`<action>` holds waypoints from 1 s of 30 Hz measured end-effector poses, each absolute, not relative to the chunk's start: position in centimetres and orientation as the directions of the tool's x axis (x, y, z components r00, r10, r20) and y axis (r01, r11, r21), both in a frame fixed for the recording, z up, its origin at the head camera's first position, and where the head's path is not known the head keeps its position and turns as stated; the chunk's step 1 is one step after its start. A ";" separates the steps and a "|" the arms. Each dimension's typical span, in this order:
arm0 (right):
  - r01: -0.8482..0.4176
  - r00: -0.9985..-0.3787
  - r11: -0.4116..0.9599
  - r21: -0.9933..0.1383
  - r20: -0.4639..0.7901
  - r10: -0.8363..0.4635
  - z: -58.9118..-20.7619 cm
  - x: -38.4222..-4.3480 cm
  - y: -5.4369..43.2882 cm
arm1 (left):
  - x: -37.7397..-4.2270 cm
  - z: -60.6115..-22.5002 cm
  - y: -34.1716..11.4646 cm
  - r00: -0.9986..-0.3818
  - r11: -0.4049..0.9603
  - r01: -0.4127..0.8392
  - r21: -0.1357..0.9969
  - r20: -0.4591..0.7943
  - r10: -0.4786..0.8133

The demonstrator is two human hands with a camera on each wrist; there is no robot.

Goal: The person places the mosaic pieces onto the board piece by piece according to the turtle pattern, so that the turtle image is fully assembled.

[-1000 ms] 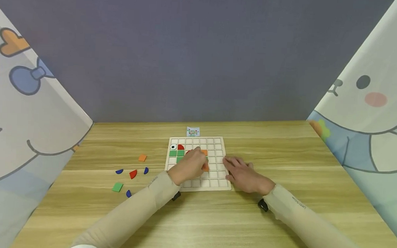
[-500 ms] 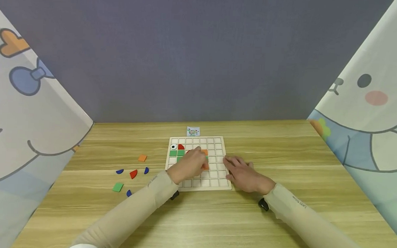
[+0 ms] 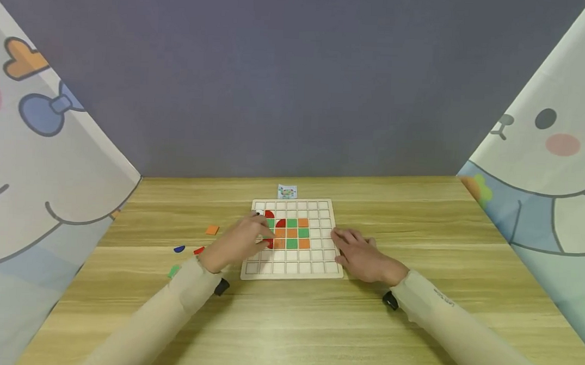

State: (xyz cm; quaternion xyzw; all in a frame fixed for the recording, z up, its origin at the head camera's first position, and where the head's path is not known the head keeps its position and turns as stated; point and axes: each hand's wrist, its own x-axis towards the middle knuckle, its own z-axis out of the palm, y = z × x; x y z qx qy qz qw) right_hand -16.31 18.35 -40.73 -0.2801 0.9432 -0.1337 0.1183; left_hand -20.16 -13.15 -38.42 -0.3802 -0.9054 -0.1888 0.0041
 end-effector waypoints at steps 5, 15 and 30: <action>-0.494 -0.816 0.809 -0.318 -0.152 -0.558 -40.8 -16.3 18.4 | -19.2 -38.0 -18.6 -0.771 0.684 0.619 0.385 0.129 0.624; -0.489 -0.821 0.817 -0.307 -0.156 -0.550 -40.8 -16.3 18.4 | -17.1 -39.1 -27.2 -0.835 0.785 0.542 0.300 0.084 0.544; -0.495 -0.817 0.810 -0.314 -0.149 -0.557 -40.7 -16.2 18.4 | -18.1 -40.0 -25.8 -0.834 0.777 0.531 0.337 0.044 0.550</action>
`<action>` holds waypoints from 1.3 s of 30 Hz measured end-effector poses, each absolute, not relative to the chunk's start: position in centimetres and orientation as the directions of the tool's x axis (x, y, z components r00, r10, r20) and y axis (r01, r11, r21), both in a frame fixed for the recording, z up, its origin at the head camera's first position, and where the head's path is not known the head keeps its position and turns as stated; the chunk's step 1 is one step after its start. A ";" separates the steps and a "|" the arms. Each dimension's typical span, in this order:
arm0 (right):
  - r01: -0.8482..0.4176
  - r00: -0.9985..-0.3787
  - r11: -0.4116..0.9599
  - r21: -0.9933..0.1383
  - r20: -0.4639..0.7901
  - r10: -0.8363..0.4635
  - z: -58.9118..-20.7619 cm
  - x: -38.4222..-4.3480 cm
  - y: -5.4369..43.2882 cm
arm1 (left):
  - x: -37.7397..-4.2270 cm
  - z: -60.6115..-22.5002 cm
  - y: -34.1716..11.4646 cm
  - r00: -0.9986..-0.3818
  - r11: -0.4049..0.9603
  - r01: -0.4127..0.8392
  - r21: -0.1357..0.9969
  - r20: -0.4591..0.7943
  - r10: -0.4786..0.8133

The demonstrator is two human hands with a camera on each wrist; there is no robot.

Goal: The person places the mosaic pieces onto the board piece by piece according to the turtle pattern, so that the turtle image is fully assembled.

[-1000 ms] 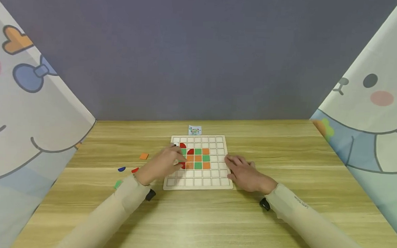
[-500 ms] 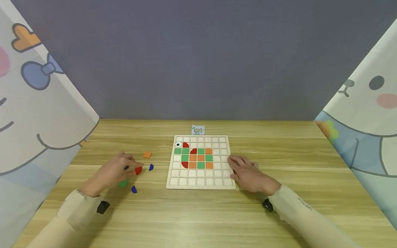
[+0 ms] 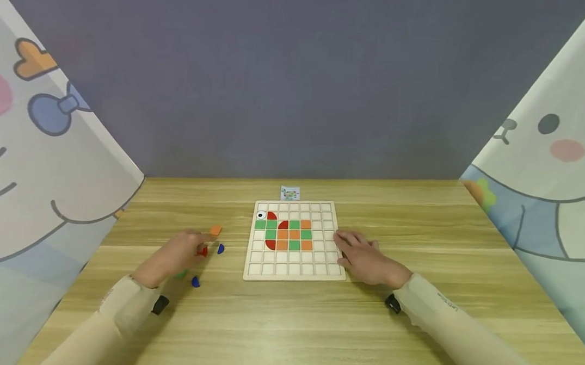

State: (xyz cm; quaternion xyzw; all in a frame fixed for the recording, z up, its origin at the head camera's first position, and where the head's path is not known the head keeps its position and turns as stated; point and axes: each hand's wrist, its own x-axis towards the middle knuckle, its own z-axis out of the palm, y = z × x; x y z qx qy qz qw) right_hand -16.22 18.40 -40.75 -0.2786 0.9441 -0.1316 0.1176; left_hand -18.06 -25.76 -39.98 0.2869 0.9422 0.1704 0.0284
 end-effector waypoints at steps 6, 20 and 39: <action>-0.504 -0.815 0.808 -0.304 -0.141 -0.562 -40.9 -16.3 18.2 | -18.1 -40.2 -25.4 -0.864 0.810 0.472 0.347 -0.002 0.504; -0.500 -0.818 0.813 -0.297 -0.145 -0.556 -40.9 -16.3 18.3 | -17.7 -39.8 -25.9 -0.878 0.842 0.430 0.325 -0.065 0.474; -0.494 -0.821 0.815 -0.301 -0.147 -0.552 -40.9 -16.3 18.2 | -18.5 -40.0 -24.2 -0.878 0.808 0.465 0.362 0.069 0.474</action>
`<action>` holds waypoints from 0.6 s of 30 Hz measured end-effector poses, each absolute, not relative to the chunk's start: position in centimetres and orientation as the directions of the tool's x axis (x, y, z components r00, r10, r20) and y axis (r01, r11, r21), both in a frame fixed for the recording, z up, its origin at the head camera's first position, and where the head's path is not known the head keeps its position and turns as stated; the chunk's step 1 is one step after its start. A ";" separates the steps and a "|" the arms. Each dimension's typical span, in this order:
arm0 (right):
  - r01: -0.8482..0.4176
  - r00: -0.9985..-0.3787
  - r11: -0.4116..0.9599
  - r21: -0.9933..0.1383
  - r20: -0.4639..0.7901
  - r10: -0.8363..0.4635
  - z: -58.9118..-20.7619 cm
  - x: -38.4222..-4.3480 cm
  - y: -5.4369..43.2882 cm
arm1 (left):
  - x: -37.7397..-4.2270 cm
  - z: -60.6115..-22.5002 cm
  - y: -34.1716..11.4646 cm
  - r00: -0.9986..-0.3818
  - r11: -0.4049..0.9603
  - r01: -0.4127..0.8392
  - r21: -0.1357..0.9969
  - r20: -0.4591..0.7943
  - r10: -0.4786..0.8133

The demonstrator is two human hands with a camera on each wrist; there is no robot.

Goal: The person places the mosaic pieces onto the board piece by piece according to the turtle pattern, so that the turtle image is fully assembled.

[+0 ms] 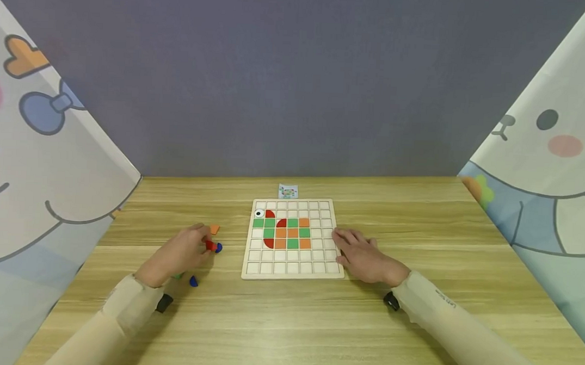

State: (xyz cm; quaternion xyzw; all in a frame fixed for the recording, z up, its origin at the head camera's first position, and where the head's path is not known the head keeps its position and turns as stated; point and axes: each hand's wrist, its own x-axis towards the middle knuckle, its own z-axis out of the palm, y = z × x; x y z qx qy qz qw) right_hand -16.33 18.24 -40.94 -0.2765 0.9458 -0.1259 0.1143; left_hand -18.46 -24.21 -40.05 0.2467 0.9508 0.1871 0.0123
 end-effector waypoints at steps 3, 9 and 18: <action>-0.497 -0.820 0.815 -0.298 -0.146 -0.554 -41.0 -16.3 18.3 | -18.9 -39.6 -22.8 -0.845 0.778 0.533 0.332 0.161 0.510; -0.501 -0.819 0.813 -0.297 -0.141 -0.556 -40.9 -16.4 18.3 | -20.2 -38.4 -18.8 -0.758 0.696 0.652 0.301 0.277 0.590; -0.491 -0.824 0.818 -0.299 -0.145 -0.548 -40.7 -16.4 18.1 | -23.0 -37.7 -12.1 -0.638 0.578 0.770 0.271 0.312 0.703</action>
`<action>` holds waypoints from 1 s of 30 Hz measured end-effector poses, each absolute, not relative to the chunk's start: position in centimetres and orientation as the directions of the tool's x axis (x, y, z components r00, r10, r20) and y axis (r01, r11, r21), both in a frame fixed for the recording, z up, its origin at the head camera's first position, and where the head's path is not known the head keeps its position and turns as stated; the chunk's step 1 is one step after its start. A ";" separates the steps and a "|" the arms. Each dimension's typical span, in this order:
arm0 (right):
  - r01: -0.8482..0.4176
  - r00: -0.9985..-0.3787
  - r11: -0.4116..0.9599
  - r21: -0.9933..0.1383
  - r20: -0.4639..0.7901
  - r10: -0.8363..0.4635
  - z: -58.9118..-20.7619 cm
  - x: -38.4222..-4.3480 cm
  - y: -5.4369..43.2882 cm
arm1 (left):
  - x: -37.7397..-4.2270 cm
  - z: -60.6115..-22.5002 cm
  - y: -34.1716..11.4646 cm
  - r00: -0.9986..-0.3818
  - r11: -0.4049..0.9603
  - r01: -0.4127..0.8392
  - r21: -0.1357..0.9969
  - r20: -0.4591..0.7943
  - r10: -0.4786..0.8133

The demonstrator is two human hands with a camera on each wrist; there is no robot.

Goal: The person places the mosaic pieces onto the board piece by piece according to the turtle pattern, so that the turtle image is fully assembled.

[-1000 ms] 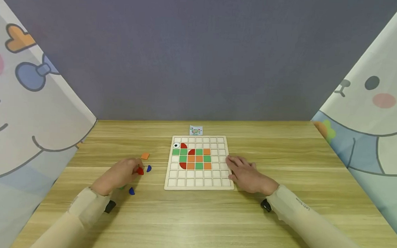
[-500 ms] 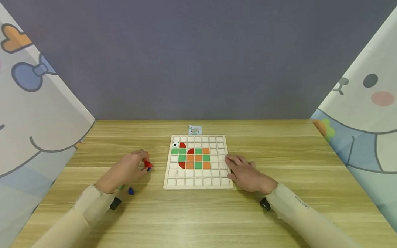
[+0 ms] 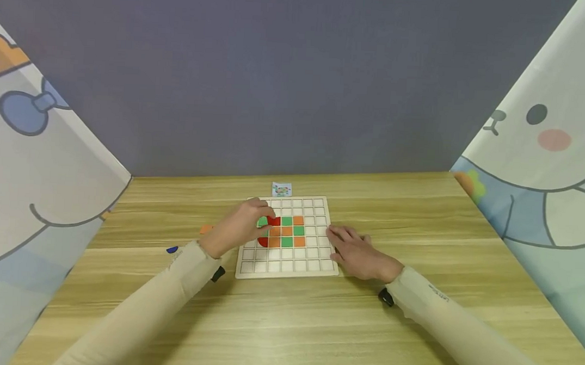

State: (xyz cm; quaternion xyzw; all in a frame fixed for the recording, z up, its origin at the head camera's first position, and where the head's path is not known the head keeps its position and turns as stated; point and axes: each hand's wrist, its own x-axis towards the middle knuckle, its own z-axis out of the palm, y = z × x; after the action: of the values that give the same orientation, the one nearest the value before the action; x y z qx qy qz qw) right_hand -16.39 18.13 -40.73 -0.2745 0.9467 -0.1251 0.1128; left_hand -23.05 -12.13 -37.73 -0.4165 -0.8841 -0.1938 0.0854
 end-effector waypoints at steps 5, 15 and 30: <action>-0.488 -0.822 0.821 -0.297 -0.160 -0.547 -40.9 -16.5 18.1 | -24.3 -38.4 -9.4 -0.670 0.599 0.736 0.316 0.209 0.713; -0.479 -0.827 0.829 -0.289 -0.168 -0.537 -40.8 -16.5 17.8 | -25.9 -39.1 -5.0 -0.671 0.643 0.736 0.213 0.101 0.734; -0.476 -0.828 0.832 -0.286 -0.175 -0.533 -40.8 -16.6 17.8 | -26.7 -39.3 -1.6 -0.703 0.676 0.699 0.234 0.050 0.710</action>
State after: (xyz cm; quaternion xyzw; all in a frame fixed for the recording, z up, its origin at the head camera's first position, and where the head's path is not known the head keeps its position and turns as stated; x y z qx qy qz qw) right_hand -16.56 17.79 -40.79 -0.2658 0.9489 -0.1155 0.1248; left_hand -26.66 -1.60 -39.26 -0.3849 -0.9150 -0.1186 -0.0224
